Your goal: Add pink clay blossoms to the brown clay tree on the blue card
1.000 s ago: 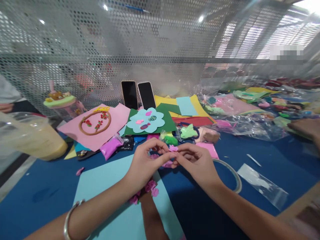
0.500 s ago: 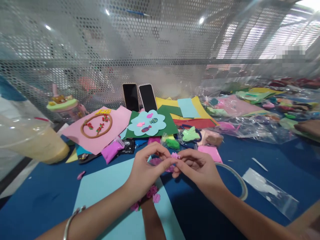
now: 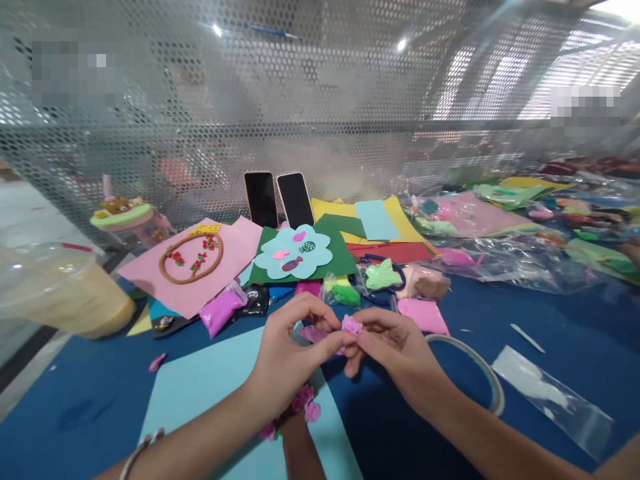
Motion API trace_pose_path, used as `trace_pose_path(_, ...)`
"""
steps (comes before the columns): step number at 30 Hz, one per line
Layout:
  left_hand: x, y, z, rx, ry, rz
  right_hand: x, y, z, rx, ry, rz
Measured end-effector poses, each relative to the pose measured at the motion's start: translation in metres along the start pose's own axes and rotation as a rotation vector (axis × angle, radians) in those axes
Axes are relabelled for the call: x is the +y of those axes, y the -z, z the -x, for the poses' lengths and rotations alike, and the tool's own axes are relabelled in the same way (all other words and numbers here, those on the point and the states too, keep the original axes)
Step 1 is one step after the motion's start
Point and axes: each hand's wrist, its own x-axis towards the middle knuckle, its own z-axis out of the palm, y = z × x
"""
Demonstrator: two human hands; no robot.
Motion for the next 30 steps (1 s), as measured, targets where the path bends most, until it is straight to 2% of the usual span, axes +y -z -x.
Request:
trace_pose_path(5,-0.0018,0.0004,0.002,-0.037,0.019,0.059,-0.0038,-0.0039,-0.0015,-0.043,-0.035,-0.122)
trace_pose_path(12,0.0016,0.0035,-0.0013,-0.147,0.044,0.102,-0.0066,-0.0044,-0.0035,-0.12,-0.101,-0.261)
trace_pose_path(19,-0.0001,0.0084,-0.0046,-0.233,0.118,0.077,-0.0068,-0.0025,-0.0046,-0.086,-0.132,-0.275)
trace_pose_path(30,0.0057,0.007,-0.0064,-0.201,0.15,-0.068,-0.0075,-0.0002,-0.0074,-0.045,-0.099,-0.236)
